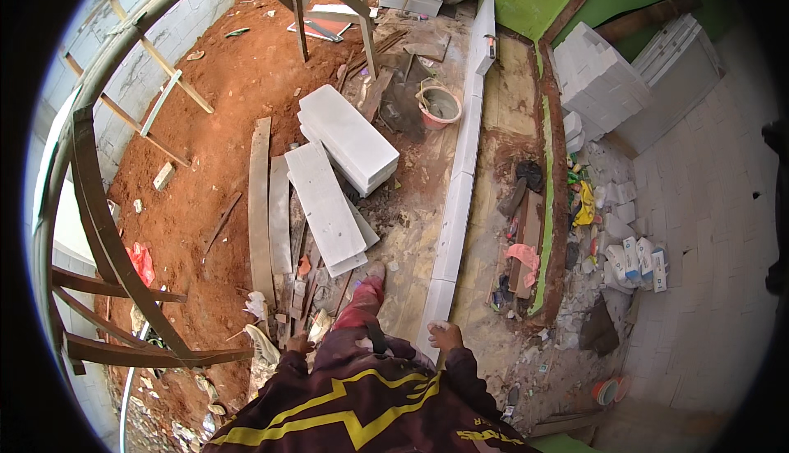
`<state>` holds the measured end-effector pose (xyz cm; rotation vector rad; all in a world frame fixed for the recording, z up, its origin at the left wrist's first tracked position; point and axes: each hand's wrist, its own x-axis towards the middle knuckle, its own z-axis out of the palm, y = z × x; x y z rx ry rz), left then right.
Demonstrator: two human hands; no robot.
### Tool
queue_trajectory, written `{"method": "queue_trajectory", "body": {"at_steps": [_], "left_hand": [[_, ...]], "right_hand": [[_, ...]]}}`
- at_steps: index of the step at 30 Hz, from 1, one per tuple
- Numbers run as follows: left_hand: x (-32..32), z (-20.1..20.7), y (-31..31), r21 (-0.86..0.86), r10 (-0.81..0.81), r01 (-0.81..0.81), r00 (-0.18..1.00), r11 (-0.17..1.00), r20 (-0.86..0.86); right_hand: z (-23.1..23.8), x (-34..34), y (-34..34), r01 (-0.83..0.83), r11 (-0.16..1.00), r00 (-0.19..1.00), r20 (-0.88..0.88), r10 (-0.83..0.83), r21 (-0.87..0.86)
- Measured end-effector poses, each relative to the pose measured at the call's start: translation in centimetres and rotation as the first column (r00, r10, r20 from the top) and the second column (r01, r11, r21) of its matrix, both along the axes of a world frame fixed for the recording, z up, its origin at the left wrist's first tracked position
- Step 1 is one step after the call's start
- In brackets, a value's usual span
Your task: The person installs white rectangular tiles onto a curved wall section. They apply cement with a trowel, position tiles, tap them with a hammer, and use a string line to check alignment.
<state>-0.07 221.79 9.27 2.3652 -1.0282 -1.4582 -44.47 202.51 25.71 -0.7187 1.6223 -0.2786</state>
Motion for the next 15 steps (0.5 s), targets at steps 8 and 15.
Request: {"method": "queue_trajectory", "body": {"at_steps": [8, 15], "left_hand": [[3.0, 2.6, -22.1, 0.082, 0.614, -0.631, 0.703, 0.771, -0.358], [2.1, 5.0, -37.2, 0.039, 0.713, -0.78, 0.549, 0.625, -0.436]], "right_hand": [[1.7, -0.9, -21.2, 0.065, 0.961, 0.995, -0.054, -0.082, -0.27], [-4.6, -6.9, -26.4, -0.135, 0.99, 0.88, -0.464, 0.106, -0.03]]}}
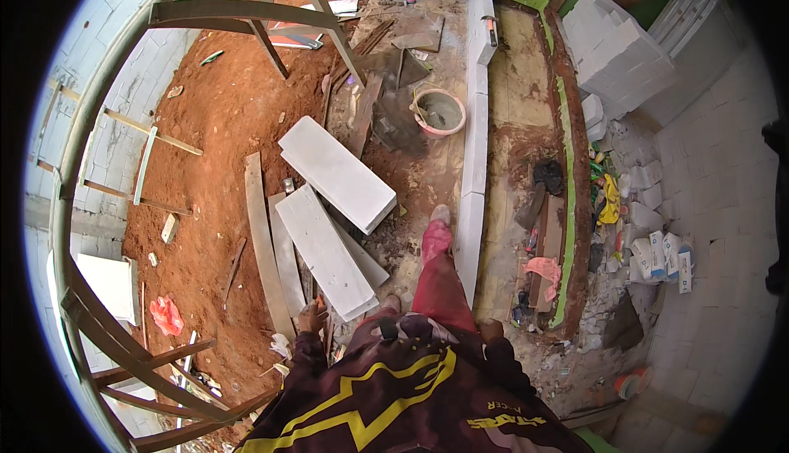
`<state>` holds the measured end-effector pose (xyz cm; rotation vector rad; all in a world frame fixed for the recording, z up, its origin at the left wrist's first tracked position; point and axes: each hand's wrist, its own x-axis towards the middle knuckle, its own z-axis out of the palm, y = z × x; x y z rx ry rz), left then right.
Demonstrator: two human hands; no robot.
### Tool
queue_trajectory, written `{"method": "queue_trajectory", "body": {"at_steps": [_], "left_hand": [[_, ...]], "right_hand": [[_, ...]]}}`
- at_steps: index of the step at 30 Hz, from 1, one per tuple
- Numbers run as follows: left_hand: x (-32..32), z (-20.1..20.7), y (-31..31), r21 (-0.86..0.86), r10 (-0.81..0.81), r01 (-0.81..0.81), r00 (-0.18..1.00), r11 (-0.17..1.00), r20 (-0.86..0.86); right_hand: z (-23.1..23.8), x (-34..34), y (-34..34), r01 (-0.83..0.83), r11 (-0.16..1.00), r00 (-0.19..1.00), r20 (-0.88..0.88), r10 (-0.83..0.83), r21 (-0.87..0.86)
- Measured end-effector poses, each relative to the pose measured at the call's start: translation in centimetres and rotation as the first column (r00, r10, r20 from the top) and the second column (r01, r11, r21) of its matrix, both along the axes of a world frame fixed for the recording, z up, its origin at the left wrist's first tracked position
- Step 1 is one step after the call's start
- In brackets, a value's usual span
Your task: The person installs white rectangular tiles onto a curved wall section. They apply cement with a trowel, position tiles, tap them with a hammer, and use a string line to check alignment.
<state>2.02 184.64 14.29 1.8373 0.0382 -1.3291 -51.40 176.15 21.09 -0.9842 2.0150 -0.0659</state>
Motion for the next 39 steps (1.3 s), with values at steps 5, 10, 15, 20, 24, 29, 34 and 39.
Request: {"method": "queue_trajectory", "body": {"at_steps": [5, 10, 15, 20, 24, 29, 34, 39], "left_hand": [[-2.8, -1.4, -12.1, 0.084, 0.028, -0.022, 0.997, 0.996, -0.07], [-8.3, -1.8, -28.4, 0.237, -0.083, 0.12, 0.983, 0.964, -0.162], [-9.7, -3.7, -46.2, 0.139, -0.43, 0.411, 0.89, 0.901, 0.156], [-6.0, -8.1, -62.4, 0.076, -0.152, 0.15, 0.988, 0.986, 0.016], [-4.5, -13.7, -71.0, 0.116, -0.301, 0.281, 0.927, 0.953, 0.223], [-9.4, -16.1, -77.5, 0.261, -0.643, 0.588, 0.684, 0.766, 0.345], [-10.5, -15.8, -82.3, 0.627, -0.938, 0.703, 0.188, 0.337, 0.293], [-1.9, -25.3, -94.5, 0.369, -0.712, 0.612, 0.639, 0.7, 0.291]], "right_hand": [[-6.4, -6.3, -9.2, -0.478, 0.857, 0.872, -0.011, 0.489, 0.192], [-9.9, -6.9, -31.4, -0.871, 0.463, 0.447, -0.129, 0.885, 0.163], [-1.8, -2.6, -55.1, 0.201, 0.979, 0.887, 0.433, -0.161, -0.046], [2.0, 3.5, -64.0, 0.108, 0.994, 0.83, 0.551, -0.09, -0.001], [-2.6, 6.6, -64.5, 0.045, 0.944, 0.883, 0.429, -0.19, 0.325], [-14.4, 14.8, -73.7, -0.073, 0.982, 0.863, 0.505, -0.024, 0.173], [-28.7, 26.8, -91.3, 0.062, 0.997, 0.858, 0.509, -0.074, 0.04], [-36.1, 33.9, -101.0, 0.418, 0.903, 0.763, 0.499, -0.41, 0.102]]}}
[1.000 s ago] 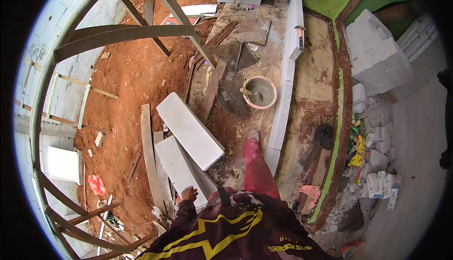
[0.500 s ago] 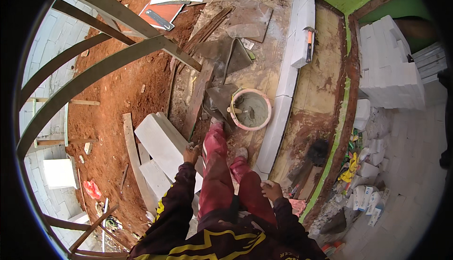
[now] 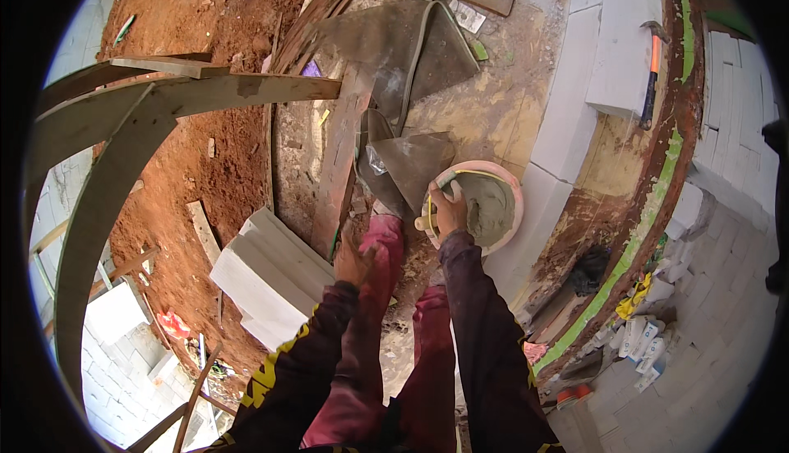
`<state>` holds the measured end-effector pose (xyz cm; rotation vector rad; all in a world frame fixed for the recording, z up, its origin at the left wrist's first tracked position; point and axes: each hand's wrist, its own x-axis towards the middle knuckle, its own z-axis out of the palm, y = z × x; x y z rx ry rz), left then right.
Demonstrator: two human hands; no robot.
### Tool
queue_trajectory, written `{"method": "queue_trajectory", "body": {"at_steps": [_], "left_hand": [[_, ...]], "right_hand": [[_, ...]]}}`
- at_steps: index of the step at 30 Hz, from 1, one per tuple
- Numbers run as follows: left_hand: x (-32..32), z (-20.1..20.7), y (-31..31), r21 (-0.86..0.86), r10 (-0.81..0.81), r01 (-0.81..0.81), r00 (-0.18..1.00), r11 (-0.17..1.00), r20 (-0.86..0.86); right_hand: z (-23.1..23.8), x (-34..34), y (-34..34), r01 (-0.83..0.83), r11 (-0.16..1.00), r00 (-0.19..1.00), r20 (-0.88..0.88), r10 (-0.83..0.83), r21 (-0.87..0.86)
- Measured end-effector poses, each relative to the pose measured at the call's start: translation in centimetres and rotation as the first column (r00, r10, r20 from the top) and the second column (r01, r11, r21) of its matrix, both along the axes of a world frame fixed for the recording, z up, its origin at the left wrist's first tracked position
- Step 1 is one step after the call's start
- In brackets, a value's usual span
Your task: The person installs white rectangular tiles onto a curved wall section. They apply cement with a trowel, position tiles, tap them with a hammer, and use a string line to check alignment.
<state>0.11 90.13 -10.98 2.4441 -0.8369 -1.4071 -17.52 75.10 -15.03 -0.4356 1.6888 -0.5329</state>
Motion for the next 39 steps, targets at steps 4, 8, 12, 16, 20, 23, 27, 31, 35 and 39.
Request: {"method": "queue_trajectory", "body": {"at_steps": [4, 8, 12, 16, 20, 23, 27, 31, 35, 39], "left_hand": [[3.1, -8.0, -12.8, -0.03, -0.311, 0.311, 0.95, 0.95, 0.002], [2.7, -12.5, -19.9, -0.014, -0.592, 0.592, 0.806, 0.806, 0.023], [4.6, -13.3, -19.7, -0.003, -0.483, 0.492, 0.856, 0.87, 0.185], [11.2, -11.3, -16.5, 0.039, -0.348, 0.354, 0.885, 0.934, 0.308], [17.8, -7.2, -12.2, -0.039, -0.292, 0.348, 0.837, 0.937, 0.462], [20.6, -4.8, -9.1, 0.004, -0.324, 0.387, 0.767, 0.922, 0.554], [23.4, -5.0, -5.0, 0.027, -0.279, 0.346, 0.707, 0.938, 0.65], [26.3, -8.6, -1.8, 0.095, -0.043, -0.028, 0.74, 0.995, 0.671], [23.9, -10.3, -0.7, -0.078, 0.167, -0.153, 0.748, 0.985, 0.643], [10.9, -8.0, -1.4, -0.61, 0.074, 0.141, 0.947, 0.779, 0.313]], "right_hand": [[1.8, -1.3, 0.6, 0.014, 0.998, 0.999, 0.046, -0.017, 0.065], [4.9, -5.7, 1.6, 0.058, 0.998, 0.984, 0.166, -0.061, 0.023], [6.7, -7.8, 1.5, -0.292, 0.922, 0.946, -0.064, 0.317, 0.255], [7.5, -8.1, 0.1, -0.703, 0.684, 0.708, -0.097, 0.7, -0.193], [8.3, -8.8, -2.6, -0.885, 0.396, 0.333, -0.262, 0.906, 0.243], [8.2, -8.7, -5.5, -0.948, 0.237, 0.152, -0.353, 0.923, 0.21], [6.7, -7.5, -10.9, -0.959, 0.268, 0.201, -0.439, 0.876, 0.096], [5.5, -8.8, -13.7, -0.91, 0.253, 0.356, -0.931, 0.077, -0.327], [2.5, -12.7, -5.8, -0.89, 0.434, 0.327, -0.859, 0.393, -0.141], [-3.8, -16.0, 1.8, -0.886, 0.277, -0.08, -0.711, 0.699, 0.372]]}}
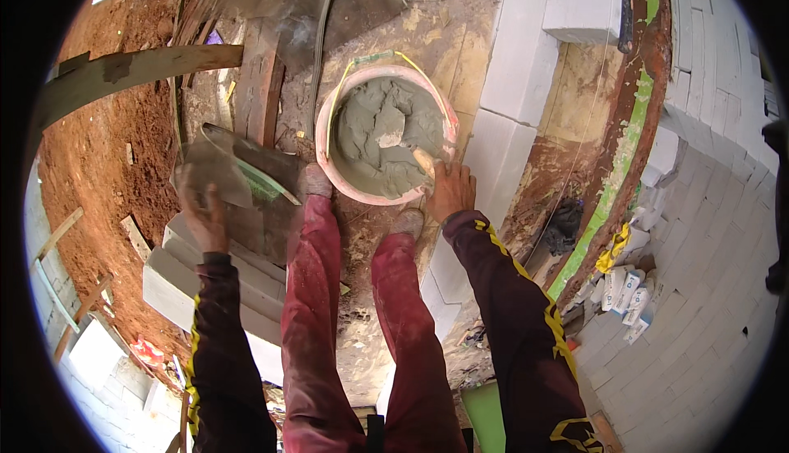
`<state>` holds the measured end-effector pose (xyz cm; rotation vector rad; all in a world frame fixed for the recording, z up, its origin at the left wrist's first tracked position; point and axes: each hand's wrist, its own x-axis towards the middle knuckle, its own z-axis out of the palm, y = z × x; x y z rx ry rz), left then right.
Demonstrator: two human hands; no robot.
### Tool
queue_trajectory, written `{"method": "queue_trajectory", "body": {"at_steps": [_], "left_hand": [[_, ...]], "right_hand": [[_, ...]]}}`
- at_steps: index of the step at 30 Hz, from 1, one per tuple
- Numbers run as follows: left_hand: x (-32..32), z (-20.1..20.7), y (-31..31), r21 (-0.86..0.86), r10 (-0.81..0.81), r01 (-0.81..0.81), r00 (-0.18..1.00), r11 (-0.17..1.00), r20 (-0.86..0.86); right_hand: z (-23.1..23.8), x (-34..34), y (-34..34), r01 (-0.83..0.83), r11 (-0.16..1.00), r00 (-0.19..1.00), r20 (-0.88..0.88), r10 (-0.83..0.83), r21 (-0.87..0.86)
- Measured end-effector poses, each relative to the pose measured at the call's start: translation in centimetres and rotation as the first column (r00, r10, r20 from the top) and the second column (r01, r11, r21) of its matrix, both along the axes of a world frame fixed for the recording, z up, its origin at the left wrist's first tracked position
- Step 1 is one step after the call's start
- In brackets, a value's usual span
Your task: The person installs white rectangular tiles onto a curved wall section. They apply cement with a trowel, position tiles, tap them with a hammer, and use a string line to check alignment.
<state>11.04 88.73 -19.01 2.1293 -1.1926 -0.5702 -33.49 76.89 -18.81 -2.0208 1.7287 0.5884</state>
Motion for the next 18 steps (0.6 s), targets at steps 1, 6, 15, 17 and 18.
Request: {"method": "queue_trajectory", "body": {"at_steps": [1, 6, 15, 17, 18], "left_hand": [[-4.2, 0.8, 0.1, 0.055, -0.026, 0.034, 0.988, 0.998, -0.15], [-19.5, 6.1, 5.5, 0.434, 0.132, 0.168, 0.804, 0.885, -0.58], [-16.8, -3.6, -2.1, 0.51, 0.316, 0.089, 0.691, 0.855, -0.65], [-17.5, -6.0, -5.2, 0.523, 0.463, -0.047, 0.537, 0.851, -0.705], [-17.2, -6.8, -6.4, 0.562, 0.487, -0.024, 0.528, 0.827, -0.695]], "right_hand": [[-1.3, -0.5, 0.4, -0.052, 0.992, 0.998, 0.011, 0.054, -0.115], [-1.8, 1.1, -0.7, -0.135, 0.991, 0.991, -0.014, 0.134, -0.012], [6.7, -0.3, 0.1, 0.348, 0.203, 0.166, 0.153, -0.974, 0.915], [6.0, -1.0, 0.8, 0.399, 0.093, 0.029, 0.089, -0.996, 0.912], [5.4, -1.0, 1.1, 0.488, 0.385, 0.271, 0.284, -0.92, 0.784]]}}
